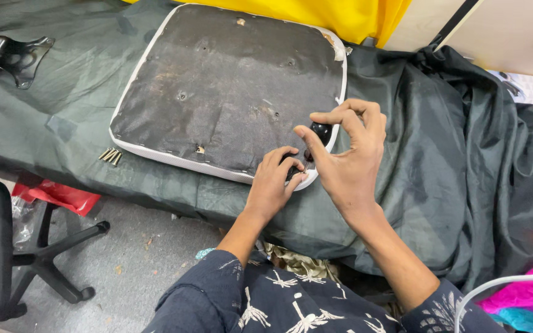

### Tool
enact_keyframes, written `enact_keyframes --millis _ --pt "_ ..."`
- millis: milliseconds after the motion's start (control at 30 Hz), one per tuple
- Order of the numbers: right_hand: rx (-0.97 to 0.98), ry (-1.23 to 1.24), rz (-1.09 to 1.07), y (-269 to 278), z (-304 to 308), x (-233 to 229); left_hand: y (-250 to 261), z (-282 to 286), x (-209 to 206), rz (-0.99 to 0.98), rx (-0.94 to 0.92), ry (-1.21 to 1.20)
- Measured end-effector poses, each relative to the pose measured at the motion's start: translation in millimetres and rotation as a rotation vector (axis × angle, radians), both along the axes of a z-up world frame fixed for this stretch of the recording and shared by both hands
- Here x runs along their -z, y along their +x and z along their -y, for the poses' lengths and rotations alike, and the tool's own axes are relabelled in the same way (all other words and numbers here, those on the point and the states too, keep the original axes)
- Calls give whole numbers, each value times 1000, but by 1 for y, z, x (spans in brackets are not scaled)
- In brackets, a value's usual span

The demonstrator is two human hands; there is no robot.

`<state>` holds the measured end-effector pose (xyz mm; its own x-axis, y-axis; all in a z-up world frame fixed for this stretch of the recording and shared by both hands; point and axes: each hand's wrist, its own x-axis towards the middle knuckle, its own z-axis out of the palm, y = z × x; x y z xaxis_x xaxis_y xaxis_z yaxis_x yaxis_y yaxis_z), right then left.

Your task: The person uses a screwdriver to tighten screws into a rectangular upholstered seat cushion placed on a table. They repeatedly pick up screws, align them with holes, and turn the screwdriver to secure them.

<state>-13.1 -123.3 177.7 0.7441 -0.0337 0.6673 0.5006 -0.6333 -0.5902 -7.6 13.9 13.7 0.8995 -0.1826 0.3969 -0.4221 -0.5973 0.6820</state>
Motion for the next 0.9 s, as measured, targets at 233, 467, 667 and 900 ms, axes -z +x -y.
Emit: enact_keyframes --millis 233,467,667,900 --pt "-138 116 -65 -7 4 6 1 -1 -4 -13 5 7" --pt "19 55 -60 -10 14 9 0 -1 -6 -9 10 8" --pt "-83 216 -151 -12 18 5 -1 0 -7 -30 12 3" --pt "-1 82 -82 -16 12 8 0 0 -3 -9 18 -12"
